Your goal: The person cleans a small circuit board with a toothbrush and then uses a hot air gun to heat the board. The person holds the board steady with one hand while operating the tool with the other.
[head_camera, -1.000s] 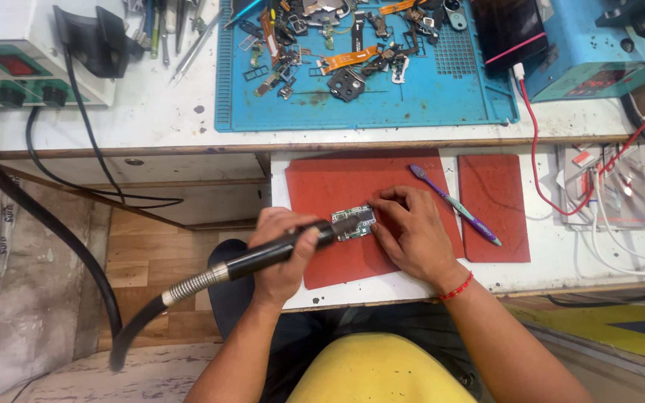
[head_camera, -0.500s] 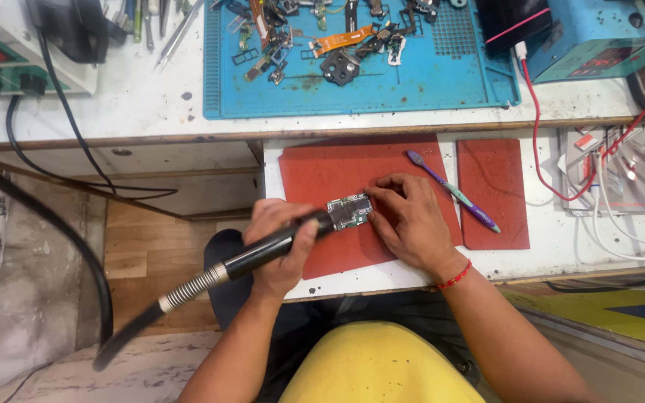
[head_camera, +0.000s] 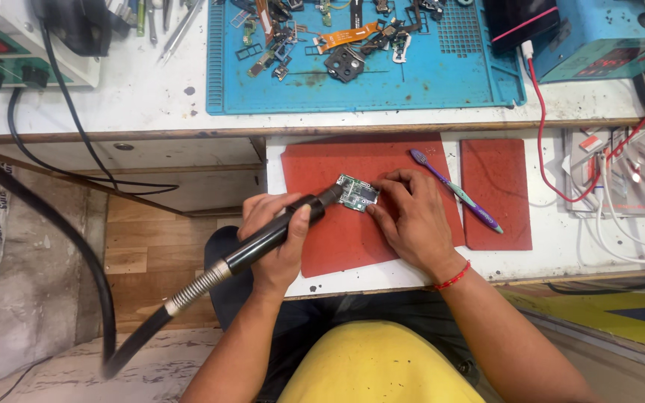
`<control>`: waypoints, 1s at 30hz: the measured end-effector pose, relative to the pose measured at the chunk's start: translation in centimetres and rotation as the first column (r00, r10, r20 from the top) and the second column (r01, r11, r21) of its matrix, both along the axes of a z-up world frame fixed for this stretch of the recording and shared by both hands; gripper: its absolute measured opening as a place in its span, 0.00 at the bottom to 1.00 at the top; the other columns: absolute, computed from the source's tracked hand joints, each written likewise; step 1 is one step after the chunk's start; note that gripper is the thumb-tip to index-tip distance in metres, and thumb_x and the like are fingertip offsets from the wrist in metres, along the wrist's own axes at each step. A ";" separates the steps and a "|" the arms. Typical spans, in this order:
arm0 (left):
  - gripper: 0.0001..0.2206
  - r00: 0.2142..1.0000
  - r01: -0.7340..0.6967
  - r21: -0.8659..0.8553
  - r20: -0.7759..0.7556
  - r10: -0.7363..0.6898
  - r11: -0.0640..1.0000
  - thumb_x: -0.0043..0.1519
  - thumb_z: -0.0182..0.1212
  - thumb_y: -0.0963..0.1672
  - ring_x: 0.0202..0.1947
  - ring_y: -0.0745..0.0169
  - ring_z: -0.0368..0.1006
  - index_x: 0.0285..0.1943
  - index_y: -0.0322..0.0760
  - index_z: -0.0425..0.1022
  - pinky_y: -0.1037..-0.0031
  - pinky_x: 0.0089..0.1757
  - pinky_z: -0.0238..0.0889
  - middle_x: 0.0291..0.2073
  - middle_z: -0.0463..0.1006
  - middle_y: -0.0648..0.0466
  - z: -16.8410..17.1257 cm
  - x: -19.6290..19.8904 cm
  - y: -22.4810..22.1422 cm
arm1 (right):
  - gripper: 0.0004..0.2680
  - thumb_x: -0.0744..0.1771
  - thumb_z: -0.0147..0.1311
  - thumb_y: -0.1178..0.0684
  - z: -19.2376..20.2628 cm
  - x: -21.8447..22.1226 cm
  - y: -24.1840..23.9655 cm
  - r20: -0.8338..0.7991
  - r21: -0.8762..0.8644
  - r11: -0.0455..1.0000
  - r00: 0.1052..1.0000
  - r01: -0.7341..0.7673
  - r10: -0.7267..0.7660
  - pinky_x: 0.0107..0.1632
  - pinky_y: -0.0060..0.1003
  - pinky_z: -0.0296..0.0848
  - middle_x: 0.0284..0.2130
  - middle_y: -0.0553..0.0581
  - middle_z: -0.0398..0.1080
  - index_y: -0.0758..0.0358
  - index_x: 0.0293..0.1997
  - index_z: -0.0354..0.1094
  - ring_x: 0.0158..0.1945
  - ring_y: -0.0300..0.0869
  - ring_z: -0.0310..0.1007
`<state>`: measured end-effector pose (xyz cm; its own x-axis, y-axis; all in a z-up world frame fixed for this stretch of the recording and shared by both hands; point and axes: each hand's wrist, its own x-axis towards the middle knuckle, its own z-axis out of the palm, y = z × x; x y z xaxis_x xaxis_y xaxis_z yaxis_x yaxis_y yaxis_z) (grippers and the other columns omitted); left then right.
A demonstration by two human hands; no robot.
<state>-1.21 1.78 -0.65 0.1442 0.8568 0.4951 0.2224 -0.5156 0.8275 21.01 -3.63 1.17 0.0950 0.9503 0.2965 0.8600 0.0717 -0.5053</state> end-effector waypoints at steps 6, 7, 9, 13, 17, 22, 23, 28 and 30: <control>0.13 0.994 0.091 -0.037 0.070 -0.088 0.995 0.64 0.64 0.50 0.41 0.62 0.72 0.41 0.37 0.82 0.69 0.48 0.66 0.33 0.83 0.55 -0.2 -0.1 0.1 | 0.13 0.64 0.63 0.55 -0.2 0.3 -0.1 -0.002 0.015 0.999 0.999 -0.045 0.045 0.57 0.47 0.66 0.50 0.57 0.68 0.60 0.53 0.74 0.54 0.52 0.65; 0.13 0.995 0.085 -0.063 0.060 -0.081 0.994 0.64 0.64 0.50 0.40 0.61 0.72 0.40 0.37 0.82 0.69 0.48 0.66 0.32 0.83 0.55 -0.2 -0.1 0.2 | 0.13 0.64 0.63 0.55 -0.2 0.3 -0.1 0.003 0.015 0.999 0.999 -0.044 0.044 0.56 0.47 0.66 0.50 0.57 0.68 0.60 0.53 0.74 0.53 0.53 0.65; 0.13 0.997 0.071 -0.049 0.047 -0.069 0.996 0.63 0.64 0.50 0.41 0.61 0.73 0.40 0.36 0.82 0.68 0.48 0.67 0.33 0.82 0.54 -0.2 -0.1 0.1 | 0.13 0.64 0.61 0.56 -0.4 0.3 0.0 0.024 -0.024 1.000 1.000 -0.019 0.020 0.55 0.46 0.66 0.50 0.57 0.68 0.58 0.55 0.74 0.52 0.52 0.65; 0.13 0.996 0.055 -0.047 0.067 -0.051 0.997 0.64 0.64 0.49 0.43 0.58 0.74 0.41 0.34 0.81 0.67 0.50 0.67 0.35 0.82 0.53 -0.3 -0.3 0.1 | 0.13 0.67 0.55 0.61 -0.5 0.2 0.2 0.045 -0.009 1.000 0.999 0.017 -0.017 0.58 0.45 0.66 0.52 0.57 0.68 0.54 0.58 0.74 0.56 0.53 0.64; 0.11 0.995 0.049 -0.027 0.084 -0.047 0.998 0.64 0.64 0.47 0.43 0.57 0.74 0.42 0.33 0.81 0.66 0.50 0.67 0.35 0.82 0.52 -0.2 -0.2 0.1 | 0.17 0.65 0.56 0.58 -0.1 0.5 0.2 0.034 -0.057 0.998 0.999 -0.035 0.037 0.61 0.49 0.62 0.55 0.60 0.65 0.56 0.62 0.71 0.57 0.55 0.61; 0.10 0.992 0.103 -0.022 0.078 -0.101 0.994 0.63 0.65 0.46 0.42 0.56 0.73 0.41 0.33 0.80 0.67 0.48 0.67 0.35 0.83 0.52 0.2 -0.3 0.1 | 0.20 0.61 0.62 0.52 0.4 0.3 0.1 0.062 -0.115 0.992 0.997 -0.047 0.055 0.60 0.51 0.61 0.56 0.60 0.62 0.51 0.60 0.71 0.57 0.56 0.59; 0.09 0.991 0.111 0.016 0.075 -0.111 0.994 0.63 0.65 0.46 0.42 0.56 0.73 0.41 0.33 0.80 0.67 0.48 0.67 0.36 0.83 0.51 0.3 -0.3 0.0 | 0.19 0.61 0.62 0.52 0.5 0.3 0.1 0.058 -0.115 0.992 0.997 -0.050 0.057 0.61 0.50 0.61 0.56 0.60 0.62 0.51 0.59 0.72 0.57 0.56 0.59; 0.09 0.994 0.097 -0.017 0.048 -0.096 0.995 0.62 0.65 0.45 0.42 0.56 0.74 0.41 0.33 0.80 0.67 0.47 0.68 0.35 0.81 0.51 0.6 -0.2 0.0 | 0.19 0.61 0.61 0.53 0.7 0.1 0.1 0.035 -0.122 0.992 0.999 -0.037 0.041 0.61 0.49 0.62 0.56 0.59 0.62 0.51 0.58 0.72 0.57 0.55 0.60; 0.09 0.995 0.082 -0.022 0.053 -0.081 0.996 0.61 0.65 0.45 0.42 0.56 0.74 0.42 0.32 0.80 0.67 0.47 0.68 0.35 0.81 0.51 0.6 -0.1 -0.2 | 0.20 0.60 0.60 0.55 0.7 0.2 0.0 0.046 -0.122 0.991 0.998 -0.048 0.054 0.61 0.50 0.62 0.56 0.59 0.62 0.52 0.58 0.71 0.57 0.55 0.60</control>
<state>-1.30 1.61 -0.02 0.1886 0.8550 0.4832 0.1374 -0.5101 0.8491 21.18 -3.67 1.88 0.0341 0.9826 0.1827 0.8806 0.0569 -0.4704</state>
